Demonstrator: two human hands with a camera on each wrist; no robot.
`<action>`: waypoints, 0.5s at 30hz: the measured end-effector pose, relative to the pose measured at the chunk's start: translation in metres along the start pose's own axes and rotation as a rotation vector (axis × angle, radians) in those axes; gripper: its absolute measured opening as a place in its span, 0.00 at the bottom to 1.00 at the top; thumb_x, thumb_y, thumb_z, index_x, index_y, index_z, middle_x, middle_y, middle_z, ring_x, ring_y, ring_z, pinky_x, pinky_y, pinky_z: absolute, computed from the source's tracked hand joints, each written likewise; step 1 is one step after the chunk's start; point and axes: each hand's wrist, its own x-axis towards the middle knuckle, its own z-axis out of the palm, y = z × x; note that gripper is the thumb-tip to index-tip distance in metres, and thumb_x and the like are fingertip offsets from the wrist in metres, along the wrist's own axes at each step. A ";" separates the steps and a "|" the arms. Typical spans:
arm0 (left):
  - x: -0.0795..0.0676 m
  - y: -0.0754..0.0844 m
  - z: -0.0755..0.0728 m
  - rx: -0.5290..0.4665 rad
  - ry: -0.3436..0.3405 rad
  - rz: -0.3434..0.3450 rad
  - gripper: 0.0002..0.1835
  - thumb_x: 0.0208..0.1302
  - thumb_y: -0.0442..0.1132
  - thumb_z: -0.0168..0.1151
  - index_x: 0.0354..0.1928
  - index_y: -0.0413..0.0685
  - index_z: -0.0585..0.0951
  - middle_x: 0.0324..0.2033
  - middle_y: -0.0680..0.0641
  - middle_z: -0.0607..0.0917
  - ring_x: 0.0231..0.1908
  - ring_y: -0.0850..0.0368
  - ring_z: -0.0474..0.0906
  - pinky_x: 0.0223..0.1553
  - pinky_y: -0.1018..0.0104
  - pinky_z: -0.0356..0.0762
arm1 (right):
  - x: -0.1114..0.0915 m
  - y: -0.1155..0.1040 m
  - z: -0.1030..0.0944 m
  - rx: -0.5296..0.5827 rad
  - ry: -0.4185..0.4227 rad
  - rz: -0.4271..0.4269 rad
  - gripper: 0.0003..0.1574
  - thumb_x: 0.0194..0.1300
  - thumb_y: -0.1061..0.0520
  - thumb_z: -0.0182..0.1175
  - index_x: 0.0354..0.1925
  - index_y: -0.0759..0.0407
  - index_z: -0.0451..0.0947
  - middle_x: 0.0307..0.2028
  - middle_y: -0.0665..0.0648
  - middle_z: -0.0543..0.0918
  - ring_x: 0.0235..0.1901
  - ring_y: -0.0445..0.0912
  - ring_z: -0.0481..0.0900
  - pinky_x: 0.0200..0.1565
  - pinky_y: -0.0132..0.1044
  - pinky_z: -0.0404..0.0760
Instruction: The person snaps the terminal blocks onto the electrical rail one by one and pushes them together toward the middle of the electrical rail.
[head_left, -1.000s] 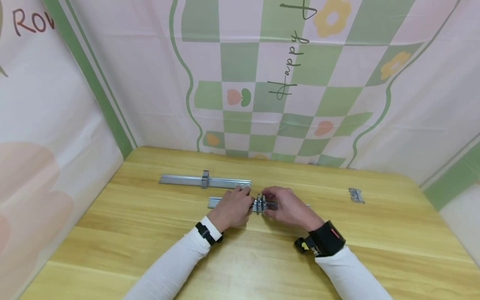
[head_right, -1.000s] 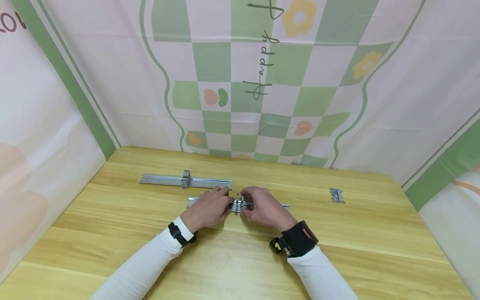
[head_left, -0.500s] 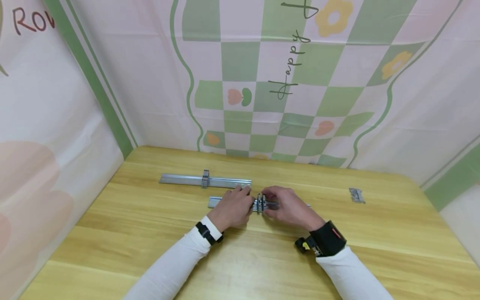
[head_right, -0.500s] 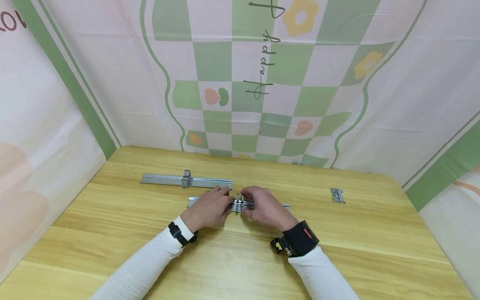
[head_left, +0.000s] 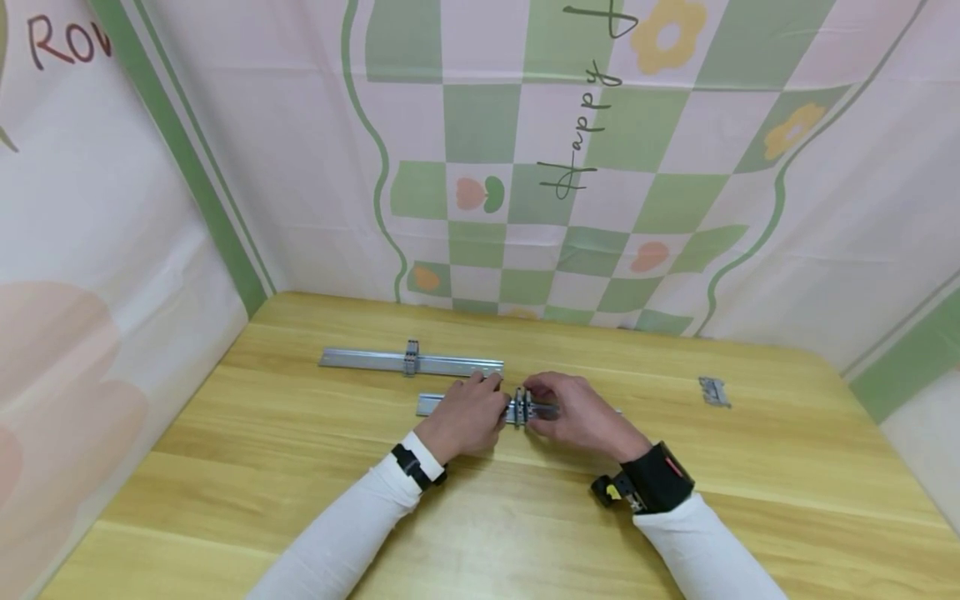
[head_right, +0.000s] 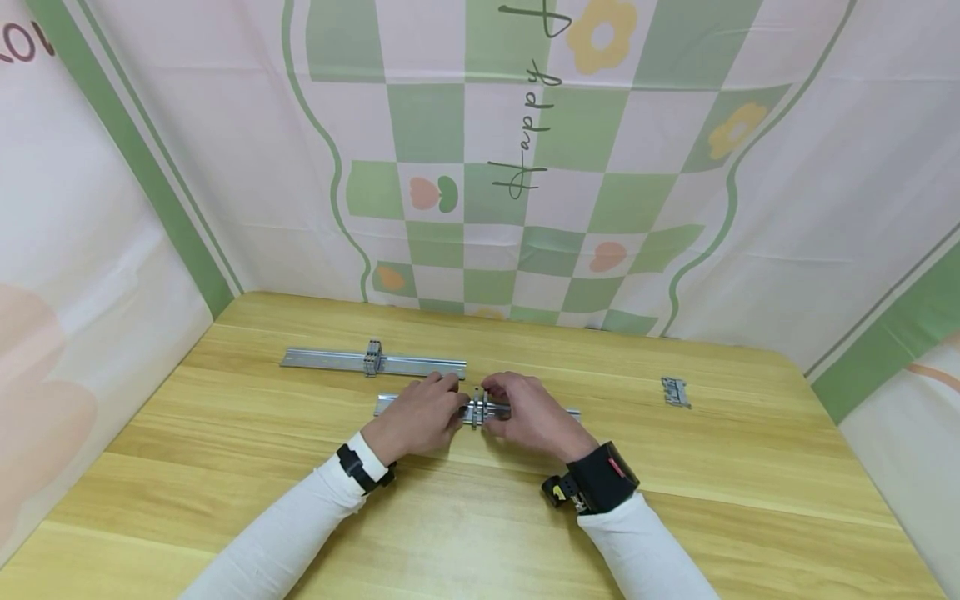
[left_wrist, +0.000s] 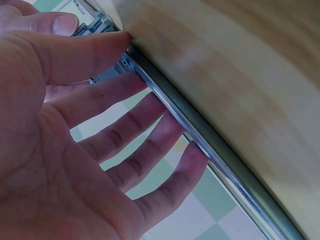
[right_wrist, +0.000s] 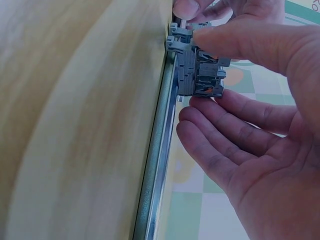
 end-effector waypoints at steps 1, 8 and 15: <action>0.000 0.000 0.000 0.001 -0.003 -0.001 0.10 0.72 0.45 0.61 0.47 0.50 0.86 0.48 0.48 0.78 0.46 0.50 0.75 0.44 0.53 0.82 | 0.000 0.000 0.000 0.001 0.001 0.000 0.31 0.58 0.64 0.73 0.59 0.67 0.76 0.52 0.62 0.84 0.50 0.53 0.83 0.52 0.49 0.82; 0.001 0.000 0.000 -0.005 -0.015 -0.005 0.10 0.72 0.45 0.61 0.47 0.51 0.86 0.48 0.48 0.78 0.47 0.50 0.75 0.45 0.52 0.82 | 0.000 0.002 0.001 -0.001 0.009 -0.006 0.31 0.58 0.63 0.74 0.58 0.67 0.77 0.50 0.62 0.84 0.49 0.53 0.83 0.51 0.49 0.83; 0.000 0.001 -0.001 0.002 0.000 0.000 0.10 0.72 0.45 0.61 0.46 0.51 0.86 0.47 0.48 0.78 0.46 0.51 0.75 0.43 0.53 0.82 | 0.001 0.003 0.000 0.001 0.019 -0.014 0.31 0.56 0.62 0.75 0.57 0.68 0.77 0.48 0.61 0.85 0.48 0.53 0.84 0.51 0.48 0.83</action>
